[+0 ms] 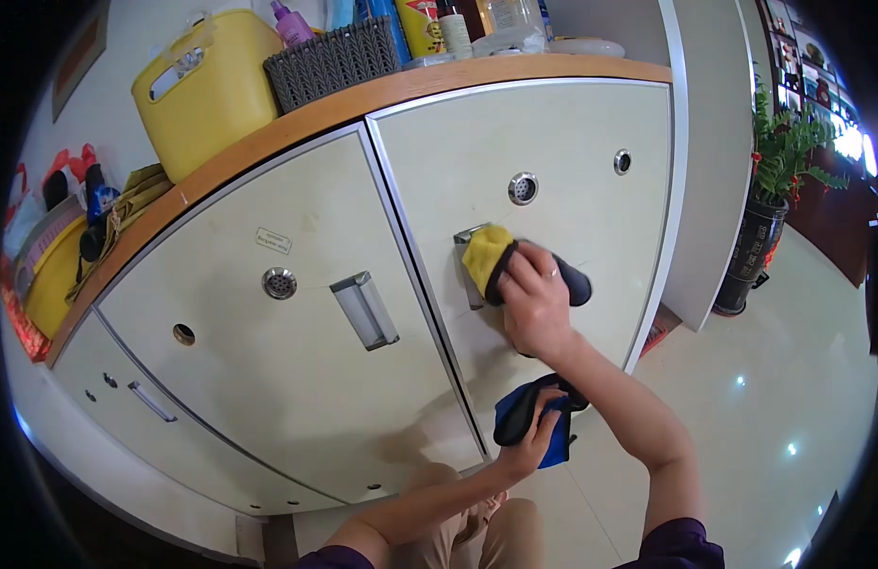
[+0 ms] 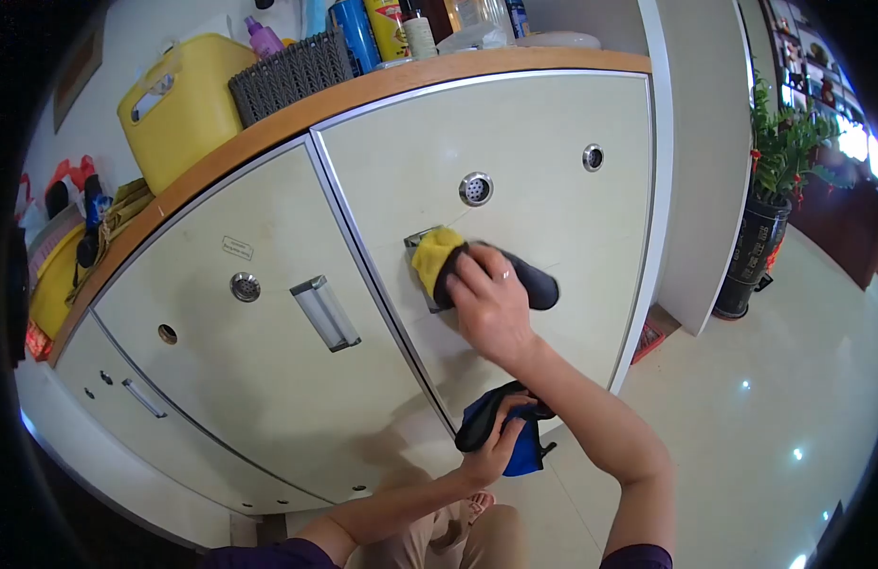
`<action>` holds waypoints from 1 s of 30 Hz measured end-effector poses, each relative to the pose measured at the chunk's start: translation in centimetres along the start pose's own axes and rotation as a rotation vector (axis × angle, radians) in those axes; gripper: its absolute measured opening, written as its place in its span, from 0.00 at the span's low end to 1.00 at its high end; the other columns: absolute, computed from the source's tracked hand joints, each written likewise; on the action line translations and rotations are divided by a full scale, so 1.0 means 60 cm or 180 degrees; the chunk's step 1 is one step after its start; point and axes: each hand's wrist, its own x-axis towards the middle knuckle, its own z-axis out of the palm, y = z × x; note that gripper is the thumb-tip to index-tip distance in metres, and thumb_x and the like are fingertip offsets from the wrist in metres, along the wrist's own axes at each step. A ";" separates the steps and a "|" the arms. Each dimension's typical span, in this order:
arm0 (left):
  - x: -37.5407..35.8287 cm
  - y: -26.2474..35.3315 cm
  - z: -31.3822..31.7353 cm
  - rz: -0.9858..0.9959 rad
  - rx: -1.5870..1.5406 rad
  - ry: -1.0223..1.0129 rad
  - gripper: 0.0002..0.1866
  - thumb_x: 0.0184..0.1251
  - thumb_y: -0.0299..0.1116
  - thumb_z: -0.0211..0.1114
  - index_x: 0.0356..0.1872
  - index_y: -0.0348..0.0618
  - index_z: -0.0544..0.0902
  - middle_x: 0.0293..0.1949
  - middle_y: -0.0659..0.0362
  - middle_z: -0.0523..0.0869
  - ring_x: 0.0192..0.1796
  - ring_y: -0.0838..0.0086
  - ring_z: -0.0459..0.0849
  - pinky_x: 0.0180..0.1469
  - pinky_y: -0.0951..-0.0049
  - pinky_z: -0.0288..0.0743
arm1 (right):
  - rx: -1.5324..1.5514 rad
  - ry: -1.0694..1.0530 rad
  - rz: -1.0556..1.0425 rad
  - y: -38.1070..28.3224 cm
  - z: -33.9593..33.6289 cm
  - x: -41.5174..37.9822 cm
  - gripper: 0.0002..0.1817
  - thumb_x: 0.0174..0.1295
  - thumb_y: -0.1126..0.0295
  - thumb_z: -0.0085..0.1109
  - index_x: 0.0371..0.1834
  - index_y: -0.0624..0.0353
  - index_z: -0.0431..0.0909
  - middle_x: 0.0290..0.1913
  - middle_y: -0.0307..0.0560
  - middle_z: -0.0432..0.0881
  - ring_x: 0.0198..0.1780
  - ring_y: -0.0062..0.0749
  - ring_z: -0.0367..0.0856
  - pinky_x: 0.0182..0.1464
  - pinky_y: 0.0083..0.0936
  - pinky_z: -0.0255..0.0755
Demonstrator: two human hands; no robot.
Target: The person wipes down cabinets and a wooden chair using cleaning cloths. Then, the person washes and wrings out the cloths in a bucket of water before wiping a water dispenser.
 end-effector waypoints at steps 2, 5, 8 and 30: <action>0.005 0.001 0.004 0.0160 0.0087 -0.0026 0.11 0.74 0.27 0.53 0.53 0.39 0.76 0.51 0.53 0.81 0.53 0.66 0.79 0.59 0.70 0.68 | 0.0096 0.0204 -0.0084 0.009 -0.001 0.022 0.15 0.40 0.77 0.59 0.35 0.63 0.82 0.45 0.48 0.79 0.52 0.48 0.77 0.52 0.39 0.75; 0.002 -0.014 0.004 -0.0369 -0.0179 -0.0351 0.12 0.76 0.28 0.51 0.55 0.39 0.74 0.51 0.53 0.81 0.54 0.66 0.79 0.60 0.71 0.68 | 0.0187 0.0252 0.0061 0.008 -0.004 0.030 0.15 0.38 0.81 0.57 0.34 0.63 0.81 0.44 0.47 0.79 0.50 0.46 0.77 0.48 0.36 0.76; -0.003 -0.018 0.007 -0.0549 -0.0391 -0.0397 0.12 0.77 0.29 0.49 0.56 0.40 0.73 0.52 0.52 0.80 0.54 0.66 0.78 0.60 0.71 0.68 | 0.0313 0.0689 0.0526 0.012 0.003 0.043 0.15 0.37 0.83 0.57 0.33 0.62 0.80 0.43 0.47 0.79 0.48 0.45 0.78 0.46 0.35 0.76; 0.015 -0.034 0.010 -0.0711 -0.0193 -0.0326 0.08 0.71 0.31 0.58 0.44 0.38 0.78 0.39 0.49 0.82 0.41 0.53 0.82 0.46 0.62 0.73 | -0.0242 0.0182 -0.0229 -0.021 0.044 0.154 0.21 0.51 0.66 0.60 0.48 0.66 0.78 0.58 0.55 0.76 0.76 0.48 0.58 0.71 0.62 0.49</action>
